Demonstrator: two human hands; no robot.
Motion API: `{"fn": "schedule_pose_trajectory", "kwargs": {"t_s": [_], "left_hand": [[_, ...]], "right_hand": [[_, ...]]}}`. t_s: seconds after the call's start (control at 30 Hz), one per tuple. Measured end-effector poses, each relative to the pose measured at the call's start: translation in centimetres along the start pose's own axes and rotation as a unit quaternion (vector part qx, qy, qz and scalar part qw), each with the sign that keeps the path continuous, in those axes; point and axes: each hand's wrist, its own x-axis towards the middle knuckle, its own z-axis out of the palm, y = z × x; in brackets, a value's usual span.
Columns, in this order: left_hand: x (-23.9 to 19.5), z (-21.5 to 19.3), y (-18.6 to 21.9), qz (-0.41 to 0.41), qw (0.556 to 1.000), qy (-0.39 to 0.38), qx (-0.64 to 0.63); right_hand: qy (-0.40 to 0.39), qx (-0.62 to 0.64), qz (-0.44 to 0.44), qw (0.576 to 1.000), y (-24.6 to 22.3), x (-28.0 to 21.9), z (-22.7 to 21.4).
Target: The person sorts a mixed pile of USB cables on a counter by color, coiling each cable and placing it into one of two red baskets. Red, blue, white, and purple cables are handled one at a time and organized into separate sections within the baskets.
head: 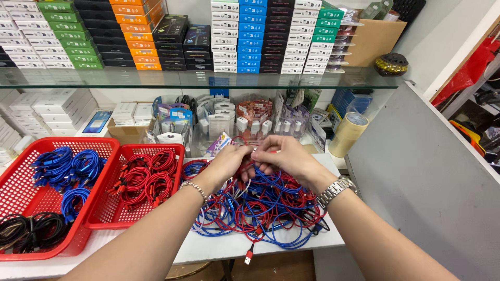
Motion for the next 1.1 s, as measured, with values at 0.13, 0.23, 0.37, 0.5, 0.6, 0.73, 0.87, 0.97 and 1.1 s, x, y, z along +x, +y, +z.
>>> {"fn": "schedule_pose_trajectory", "kwargs": {"t_s": [0.13,0.23,0.37,0.5,0.6,0.73,0.87,0.97,1.1], "left_hand": [[-1.1,-0.4,0.6,-0.04,0.978,-0.075,-0.189],[-1.7,-0.2,1.7,-0.106,0.966,-0.086,-0.219],[-1.7,0.4,2.9,-0.076,0.973,0.115,-0.185],[-1.5,0.0,2.0,-0.093,0.992,-0.012,-0.085],[-1.4,0.0,-0.2,-0.098,0.986,-0.013,-0.137],[-0.9,0.5,-1.8,-0.063,0.989,0.091,-0.101],[-1.8,1.6,-1.9,-0.027,0.963,0.207,0.168],[-3.1,2.5,-1.7,0.167,0.879,0.259,0.365],[-3.7,2.6,-0.6,0.185,0.86,0.272,0.391]], "right_hand": [[0.06,-0.005,-0.018,0.998,1.1,-0.8,1.3],[0.034,0.153,0.056,0.986,2.9,-1.2,2.0],[0.063,0.257,0.07,0.962,4.9,0.7,1.5],[0.172,0.327,0.111,0.923,6.0,1.4,0.9],[0.173,0.265,0.109,0.942,5.8,0.5,1.4],[0.188,-0.156,-0.054,0.968,4.2,-1.1,1.6],[0.152,-0.443,-0.238,0.851,2.3,-1.5,1.1],[0.151,-0.465,-0.218,0.845,1.0,-0.9,0.9],[0.196,-0.329,-0.15,0.911,-0.2,-0.4,2.1]]}}
